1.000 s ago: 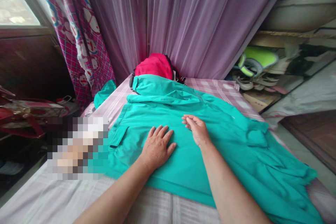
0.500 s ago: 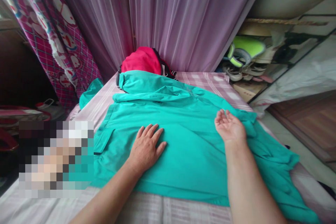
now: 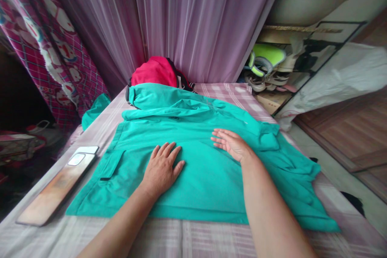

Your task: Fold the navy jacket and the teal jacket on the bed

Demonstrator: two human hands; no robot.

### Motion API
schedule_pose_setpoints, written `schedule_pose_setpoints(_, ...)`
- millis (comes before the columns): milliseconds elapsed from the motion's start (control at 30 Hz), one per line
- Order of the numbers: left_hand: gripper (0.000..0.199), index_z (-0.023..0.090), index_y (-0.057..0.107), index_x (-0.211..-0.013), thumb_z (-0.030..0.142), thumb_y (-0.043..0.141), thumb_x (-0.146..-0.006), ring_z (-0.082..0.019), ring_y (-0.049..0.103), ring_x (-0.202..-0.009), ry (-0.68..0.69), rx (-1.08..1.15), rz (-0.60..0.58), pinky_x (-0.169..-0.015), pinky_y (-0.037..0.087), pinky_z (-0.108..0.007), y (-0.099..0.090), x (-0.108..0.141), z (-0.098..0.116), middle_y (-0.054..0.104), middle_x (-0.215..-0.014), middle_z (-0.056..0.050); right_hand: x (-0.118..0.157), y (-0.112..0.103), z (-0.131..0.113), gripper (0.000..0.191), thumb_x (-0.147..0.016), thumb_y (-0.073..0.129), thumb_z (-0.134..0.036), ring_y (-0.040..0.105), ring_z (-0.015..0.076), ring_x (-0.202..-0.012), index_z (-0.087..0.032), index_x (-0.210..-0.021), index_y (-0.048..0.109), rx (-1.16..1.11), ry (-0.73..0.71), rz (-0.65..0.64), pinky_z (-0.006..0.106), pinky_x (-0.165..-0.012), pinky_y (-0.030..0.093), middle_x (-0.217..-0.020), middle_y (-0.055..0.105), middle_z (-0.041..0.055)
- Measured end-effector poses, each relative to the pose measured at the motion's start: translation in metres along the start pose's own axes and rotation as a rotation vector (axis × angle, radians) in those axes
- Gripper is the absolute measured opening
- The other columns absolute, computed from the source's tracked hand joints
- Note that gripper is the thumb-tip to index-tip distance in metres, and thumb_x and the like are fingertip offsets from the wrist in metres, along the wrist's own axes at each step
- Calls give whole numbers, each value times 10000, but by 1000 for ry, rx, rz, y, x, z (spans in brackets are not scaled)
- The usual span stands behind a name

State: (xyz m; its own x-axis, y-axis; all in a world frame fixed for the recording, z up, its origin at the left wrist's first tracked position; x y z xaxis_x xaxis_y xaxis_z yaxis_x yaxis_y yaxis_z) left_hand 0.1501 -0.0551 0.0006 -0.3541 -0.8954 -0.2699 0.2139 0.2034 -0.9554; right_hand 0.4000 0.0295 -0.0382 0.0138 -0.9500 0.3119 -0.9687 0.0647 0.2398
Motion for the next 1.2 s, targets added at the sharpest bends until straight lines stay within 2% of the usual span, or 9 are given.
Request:
schedule_pose_setpoints(167,516,267,564,-1384,540,400,-978,-292,497,-1356,3,-1,14,-1135,382,-525,1,0,-1,584,-1438,-72,-6,-84,-25,240,-743,643,-275,660,240,-1059,-201,-961,709,266,-331,551,430,-956,537,-1055,732,81)
schedule_pose_setpoints(267,521,264,562,-1387,543,402,-977,-293,494,-1359,0,1,16,-1135,382,-525,1,0,-1,577,-1446,-72,6,-101,-49,306,-766,557,-261,603,283,-1160,-168,-996,737,685,-500,777,472,-1038,462,-1162,706,133)
schedule_pose_setpoints(333,524,262,561,-1388,544,405,-975,-294,495,-1358,1,2,16,-1135,382,-525,2,0,-1,575,-1448,-74,10,-89,-57,334,-803,511,-256,600,284,-1162,-166,-1020,749,940,-549,778,443,-1028,458,-1202,697,144)
schedule_pose_setpoints(467,526,257,563,-1388,543,406,-975,-297,500,-1354,8,-3,20,-1134,384,-530,2,0,-2,576,-1447,-76,7,-53,-48,364,-906,442,-309,653,255,-1031,-238,-1087,749,1328,-452,564,386,-929,481,-1115,742,96)
schedule_pose_setpoints(567,528,253,562,-1391,540,400,-978,-301,497,-1356,15,-10,19,-1133,383,-535,2,0,-2,573,-1449,-78,6,-49,-37,395,-925,462,-369,574,296,-1204,-251,-1215,704,1503,-328,544,457,-1008,422,-1320,656,113)
schedule_pose_setpoints(700,528,256,558,-1395,538,401,-977,-298,492,-1361,16,-8,10,-1136,378,-532,3,0,-2,574,-1448,-78,8,-57,-35,491,-955,423,-424,455,319,-1346,-211,-1358,607,1551,-255,638,517,-1084,336,-1473,525,148)
schedule_pose_setpoints(900,537,253,559,-1395,546,399,-974,-300,485,-1367,3,-13,1,-1142,371,-537,3,-1,-3,567,-1456,-77,6,-42,-42,417,-981,373,-356,591,256,-1168,-233,-1216,695,1529,-306,512,394,-996,415,-1305,662,102)
schedule_pose_setpoints(1067,529,254,561,-1392,538,406,-973,-300,494,-1359,9,-10,12,-1135,379,-542,2,-1,-2,580,-1441,-81,8,-46,-35,498,-992,385,-426,416,289,-1386,-196,-1398,559,1596,-170,579,485,-1110,307,-1510,481,143)
schedule_pose_setpoints(1200,530,253,565,-1388,541,409,-971,-298,498,-1355,8,-21,8,-1133,383,-538,2,-1,-2,586,-1435,-83,10,-33,-42,503,-995,362,-421,434,290,-1368,-175,-1384,565,1590,-193,535,473,-1103,319,-1483,508,149)
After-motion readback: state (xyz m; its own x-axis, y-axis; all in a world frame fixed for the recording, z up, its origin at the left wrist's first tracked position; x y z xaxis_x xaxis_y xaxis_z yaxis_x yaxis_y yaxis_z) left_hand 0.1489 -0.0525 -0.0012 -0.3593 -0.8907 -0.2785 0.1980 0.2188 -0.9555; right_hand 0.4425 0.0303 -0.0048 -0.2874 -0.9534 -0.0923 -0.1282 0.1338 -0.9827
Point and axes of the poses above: each hand's wrist, its own x-axis away from the middle knuckle, its own y-axis out of the palm, z = x × y, the point moved 8 cm from there along -x, towards the middle knuckle
